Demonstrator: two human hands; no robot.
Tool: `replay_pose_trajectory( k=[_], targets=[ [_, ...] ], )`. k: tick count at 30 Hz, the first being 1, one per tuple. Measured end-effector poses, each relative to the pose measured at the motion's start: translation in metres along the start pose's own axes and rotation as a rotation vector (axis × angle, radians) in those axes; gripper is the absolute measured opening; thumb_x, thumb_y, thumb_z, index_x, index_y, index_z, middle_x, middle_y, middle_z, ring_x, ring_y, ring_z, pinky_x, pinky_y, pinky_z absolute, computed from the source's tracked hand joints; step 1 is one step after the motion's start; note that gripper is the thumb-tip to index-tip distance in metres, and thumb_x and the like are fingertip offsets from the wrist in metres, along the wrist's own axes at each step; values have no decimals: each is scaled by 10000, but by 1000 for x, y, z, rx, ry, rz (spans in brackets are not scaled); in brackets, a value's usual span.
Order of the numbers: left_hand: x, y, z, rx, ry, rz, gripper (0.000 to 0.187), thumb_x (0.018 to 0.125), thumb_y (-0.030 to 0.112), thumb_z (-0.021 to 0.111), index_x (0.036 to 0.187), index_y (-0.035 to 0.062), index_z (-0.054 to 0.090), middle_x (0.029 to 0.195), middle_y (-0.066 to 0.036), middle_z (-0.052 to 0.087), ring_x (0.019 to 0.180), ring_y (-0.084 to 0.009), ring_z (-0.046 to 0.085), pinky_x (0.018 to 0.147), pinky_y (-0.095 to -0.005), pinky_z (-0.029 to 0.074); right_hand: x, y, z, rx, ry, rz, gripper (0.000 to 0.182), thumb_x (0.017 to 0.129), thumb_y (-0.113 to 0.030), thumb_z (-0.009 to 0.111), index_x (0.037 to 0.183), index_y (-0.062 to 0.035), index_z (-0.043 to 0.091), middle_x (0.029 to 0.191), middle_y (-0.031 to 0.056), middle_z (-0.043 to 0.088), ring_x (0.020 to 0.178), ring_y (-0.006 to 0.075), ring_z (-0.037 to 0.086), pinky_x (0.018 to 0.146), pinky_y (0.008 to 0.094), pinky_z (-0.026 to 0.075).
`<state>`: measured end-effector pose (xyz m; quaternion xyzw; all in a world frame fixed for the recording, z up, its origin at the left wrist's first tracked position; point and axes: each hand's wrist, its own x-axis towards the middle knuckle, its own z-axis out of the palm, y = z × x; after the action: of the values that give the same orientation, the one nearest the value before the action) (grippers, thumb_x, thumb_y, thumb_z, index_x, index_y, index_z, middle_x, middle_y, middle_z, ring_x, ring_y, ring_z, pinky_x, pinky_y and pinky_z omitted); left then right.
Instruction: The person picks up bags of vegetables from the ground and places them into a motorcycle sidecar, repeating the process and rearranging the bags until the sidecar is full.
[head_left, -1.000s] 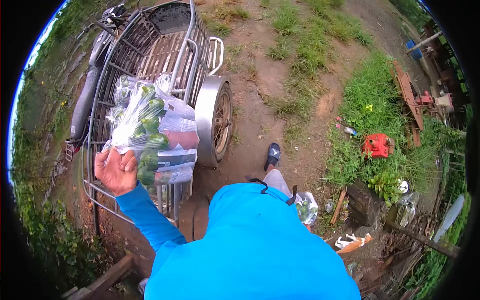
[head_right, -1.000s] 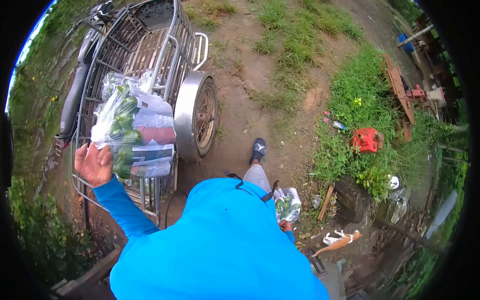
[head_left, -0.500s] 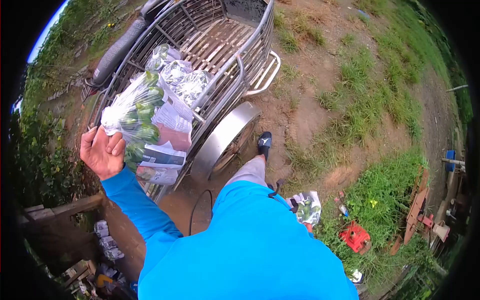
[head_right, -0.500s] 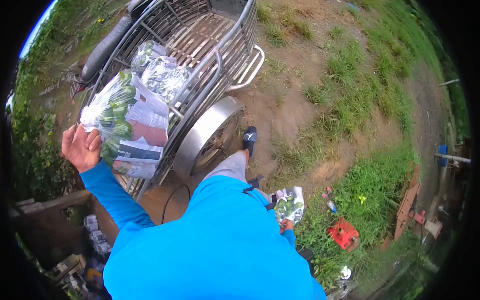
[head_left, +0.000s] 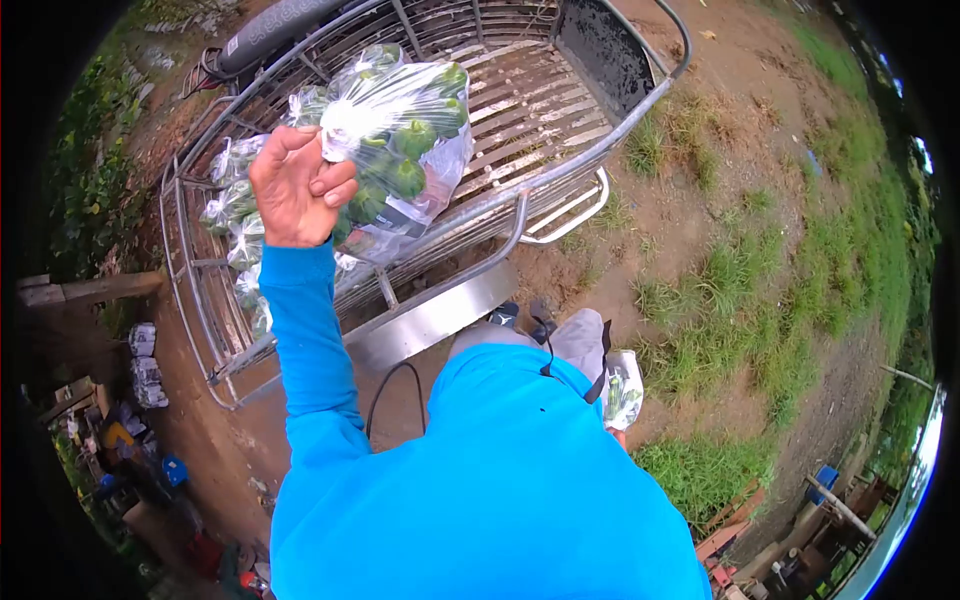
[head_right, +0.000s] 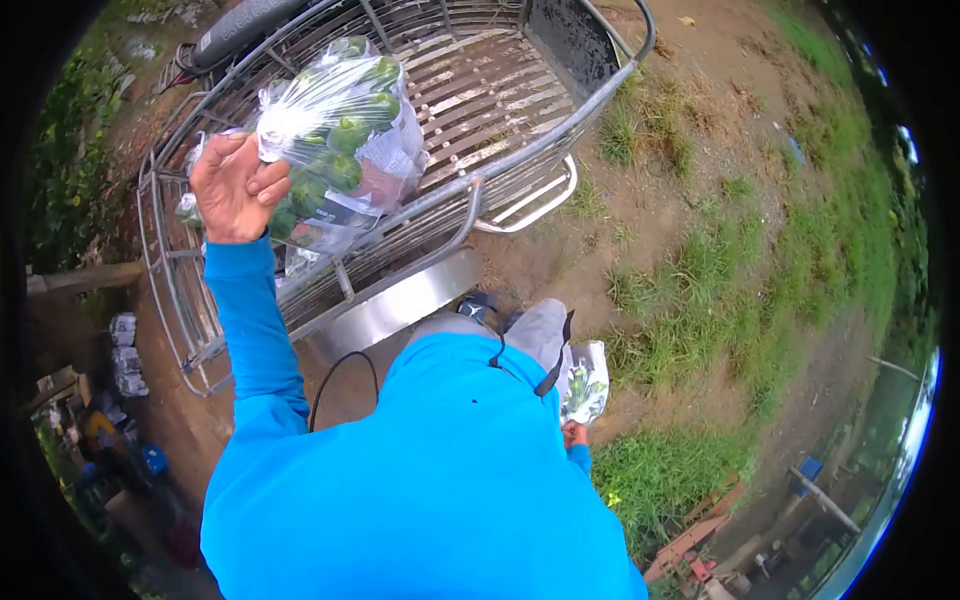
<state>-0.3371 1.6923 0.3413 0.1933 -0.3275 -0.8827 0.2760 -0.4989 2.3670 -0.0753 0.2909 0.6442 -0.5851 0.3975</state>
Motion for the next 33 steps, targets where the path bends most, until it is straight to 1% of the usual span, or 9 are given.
replay_pose_trajectory(
  k=[3,6,13,17,25,27,30,32,33],
  targets=[
    [47,-24,-1,35,80,73,265,777,267,469,934,55,461,1024,-25,509,496,-71,283,435,-227,278,57,-47,3,-351,-240,-314,120,765,-135,546,692,-61,486,706,33,523,657,174,494,568,325,400],
    [96,-52,8,232,258,115,229,769,300,493,890,107,477,1017,-3,504,487,-61,275,410,-221,258,148,-76,-10,-580,-602,-936,105,792,-108,560,745,-49,487,772,29,544,719,179,508,613,338,402],
    [196,-131,-33,117,552,-67,244,695,362,533,842,180,464,923,46,446,469,-51,243,434,-221,256,154,-225,73,-582,-557,-497,124,769,-117,539,682,-65,469,686,26,501,646,159,481,569,310,393],
    [241,-185,-23,191,835,-91,241,664,379,570,810,212,475,816,44,357,507,-79,236,472,-247,255,172,-283,88,-599,-594,-475,139,756,-121,528,645,-74,458,637,25,477,605,147,465,544,294,387],
    [282,-298,-67,291,940,-423,287,626,407,586,813,197,524,763,2,268,511,-98,229,459,-259,268,173,-368,101,-767,-660,-605,170,732,-130,507,582,-89,439,551,22,434,532,127,438,500,265,378],
    [299,-319,-72,321,936,-485,298,623,420,580,809,193,529,739,-3,265,510,-110,241,458,-262,266,174,-386,109,-285,-464,-128,214,755,-214,511,600,-87,437,594,48,456,595,167,472,567,314,437],
    [307,-335,-84,450,880,-654,361,620,455,570,833,164,541,736,-66,387,544,-177,375,475,-323,331,190,-412,115,-325,-352,-26,256,754,-284,517,597,-99,434,640,47,474,630,195,482,585,345,459],
    [306,-327,-81,697,857,-654,435,623,479,558,868,120,538,836,-159,516,680,-264,496,552,-398,393,219,-424,93,-359,-458,49,291,751,-338,533,604,-104,441,648,36,481,652,209,501,599,367,471],
    [297,-324,-97,650,712,-655,641,596,464,583,1143,146,481,1217,-139,401,870,-250,435,673,-351,397,216,-434,96,-250,-336,93,301,758,-352,537,615,-102,451,656,40,488,660,209,506,605,374,474]
  ],
)
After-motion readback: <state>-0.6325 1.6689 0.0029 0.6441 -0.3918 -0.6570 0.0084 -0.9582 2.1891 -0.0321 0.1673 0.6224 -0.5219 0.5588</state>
